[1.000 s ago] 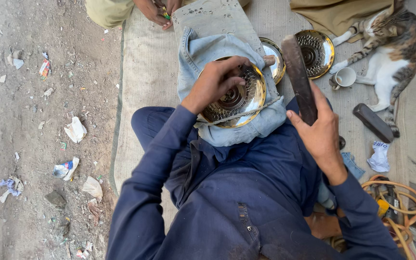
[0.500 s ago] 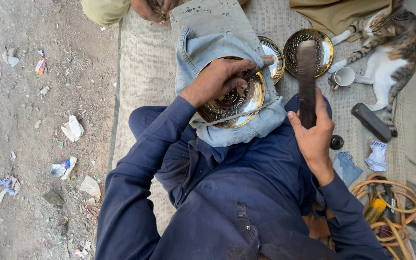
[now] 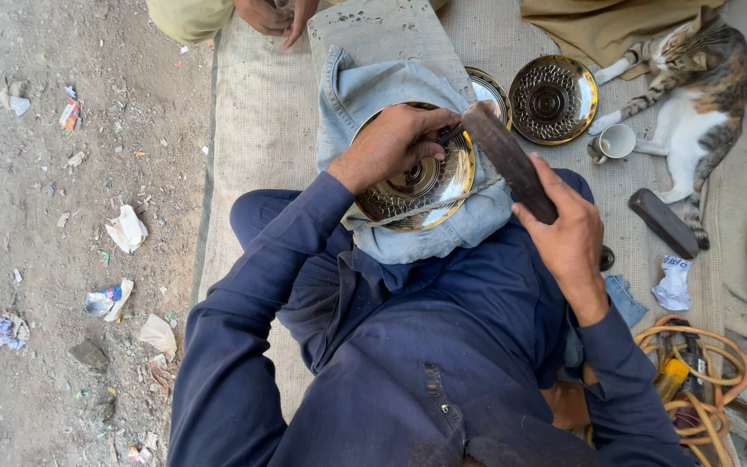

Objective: The person sits cross-legged with a decorative brass plate resting on a cloth pad on their lap. They hold a punch against the plate's patterned surface and strike it with a wooden mallet, working around the design, occasionally repositioning the plate and wiping it with a cloth.

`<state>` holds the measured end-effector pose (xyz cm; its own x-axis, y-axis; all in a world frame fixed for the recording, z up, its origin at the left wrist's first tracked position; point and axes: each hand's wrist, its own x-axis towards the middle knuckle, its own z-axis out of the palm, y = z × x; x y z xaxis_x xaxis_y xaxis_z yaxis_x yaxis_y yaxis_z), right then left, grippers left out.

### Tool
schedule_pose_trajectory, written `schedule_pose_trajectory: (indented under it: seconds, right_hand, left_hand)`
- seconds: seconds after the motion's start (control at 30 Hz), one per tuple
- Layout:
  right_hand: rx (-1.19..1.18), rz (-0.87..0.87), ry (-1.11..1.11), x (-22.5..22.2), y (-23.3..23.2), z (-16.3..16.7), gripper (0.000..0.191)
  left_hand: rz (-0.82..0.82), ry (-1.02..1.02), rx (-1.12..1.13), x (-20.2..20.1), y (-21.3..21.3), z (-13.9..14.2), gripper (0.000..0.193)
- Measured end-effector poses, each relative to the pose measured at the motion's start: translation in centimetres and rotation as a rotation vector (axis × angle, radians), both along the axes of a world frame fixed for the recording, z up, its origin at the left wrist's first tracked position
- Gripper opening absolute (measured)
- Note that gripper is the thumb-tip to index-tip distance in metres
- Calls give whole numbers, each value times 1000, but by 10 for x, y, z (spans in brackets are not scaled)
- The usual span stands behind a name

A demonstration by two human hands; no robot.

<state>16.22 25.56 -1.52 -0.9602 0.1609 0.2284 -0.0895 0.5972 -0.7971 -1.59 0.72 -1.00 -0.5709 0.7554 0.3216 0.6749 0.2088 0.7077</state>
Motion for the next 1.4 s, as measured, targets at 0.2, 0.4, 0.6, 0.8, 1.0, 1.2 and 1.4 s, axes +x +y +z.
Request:
schedule_pose_trajectory:
  seconds: [0.2,0.4,0.6,0.8,1.0,1.2,1.4]
  right_hand:
    - [-69,-34,-25,0,1,-7,74]
    - [-116,-29,-26,1,2,-8,74]
    - [91,-73,-25,6,3,-6,72]
    - [97,-91,39,18,-1,-7,74]
    - [17,-158,-41,22,-3,-10,72]
    - [103,-53,77,22,-8,-10,73]
    - [-3,-83,51,18,-12,-1,73]
  left_hand:
    - [-18,19,41,1,0,-1,52]
    - [-6,-4,-1,5,-5,5,50]
    - [-11,-42,-6,6,-5,12,50]
    - [-23,-61,3,9,-11,16,45]
    - [6,-204,31,10,-21,12,42]
    - [-20,-50,9,12,-19,4,48]
    - [-5,-32,-1,12,-20,0,47]
